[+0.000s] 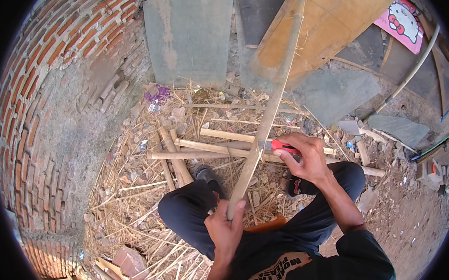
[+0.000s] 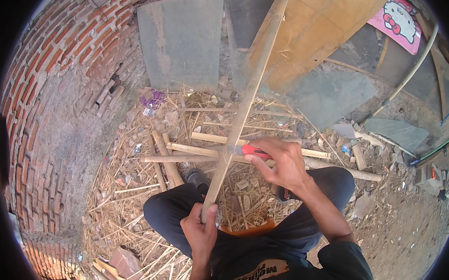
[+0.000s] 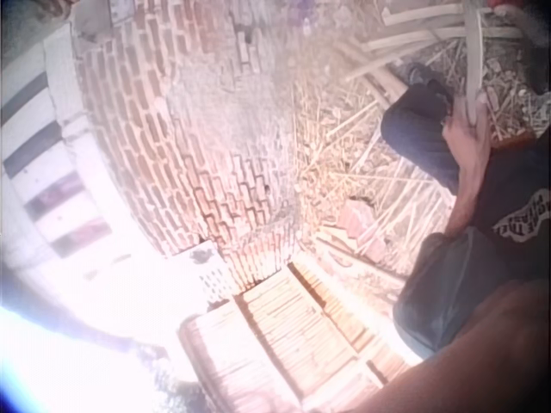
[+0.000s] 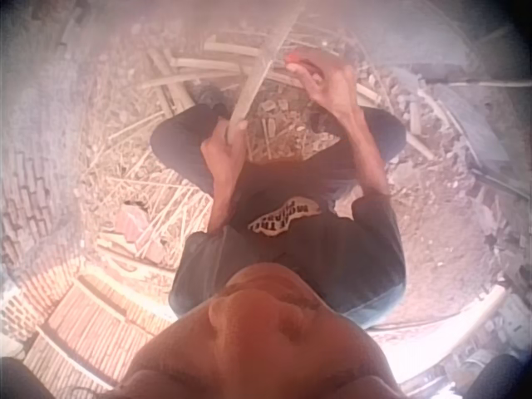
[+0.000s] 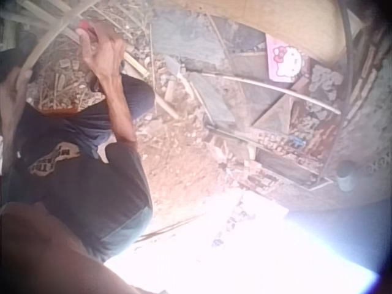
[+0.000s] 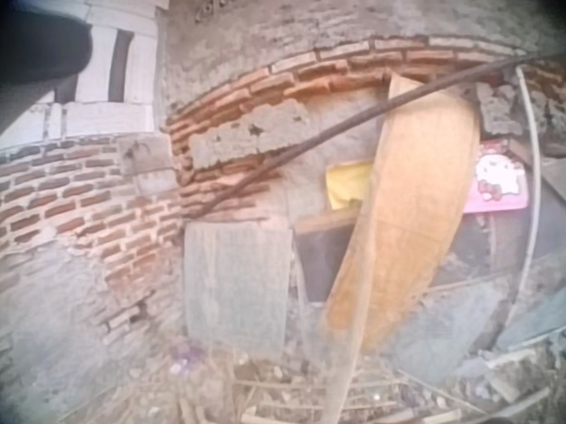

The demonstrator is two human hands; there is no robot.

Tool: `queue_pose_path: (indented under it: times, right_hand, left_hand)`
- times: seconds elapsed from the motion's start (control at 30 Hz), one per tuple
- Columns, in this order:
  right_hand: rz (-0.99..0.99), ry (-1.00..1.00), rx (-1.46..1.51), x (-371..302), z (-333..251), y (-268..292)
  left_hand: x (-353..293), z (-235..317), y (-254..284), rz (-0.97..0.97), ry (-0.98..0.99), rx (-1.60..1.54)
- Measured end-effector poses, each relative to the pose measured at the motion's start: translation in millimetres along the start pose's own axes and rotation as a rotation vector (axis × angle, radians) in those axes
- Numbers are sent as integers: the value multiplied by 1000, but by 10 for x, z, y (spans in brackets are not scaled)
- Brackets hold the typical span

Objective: The person sits on the ground and uses a red utility knife to shave thin strips off a long, thin piece of wood. They hold the wood with their left hand and scrape the blade along its length with their right hand, creating wood shavings.

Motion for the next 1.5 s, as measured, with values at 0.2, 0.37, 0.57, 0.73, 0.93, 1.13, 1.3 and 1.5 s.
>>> queue_pose_path:
  times: [0.2,0.37,0.57,0.73,0.93,1.13,1.3,1.5]
  right_hand:
    - [-16,-23,-13,34,70,9]
    - [-8,-24,-55,213,146,81]
    - [60,-97,-98,427,462,265]
    - [44,-68,-143,545,503,296]
    - [39,-102,-167,713,670,394]
    - [98,-75,-176,874,769,466]
    - [115,-102,-266,1087,927,626]
    - [155,-211,-280,1303,1241,832]
  left_hand:
    - [-42,-61,24,-11,34,-13]
    - [-120,-122,100,-21,52,14]
    - [-253,-234,166,-28,69,2]
    - [-352,-329,240,-42,101,24]
    - [-511,-540,327,-62,137,25]
    - [-590,-622,379,-72,169,-10]
    - [-699,-723,459,-100,173,13]
    - [-800,-785,503,-124,200,0]
Point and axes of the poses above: each hand's wrist, its own x-axis towards the middle knuckle, its own y-axis out of the back of the hand, z = x × y, the point moved 9 cm from there along x, towards the middle knuckle, and after that the axes turned 10 degrees about z, right-handed, at the moved point
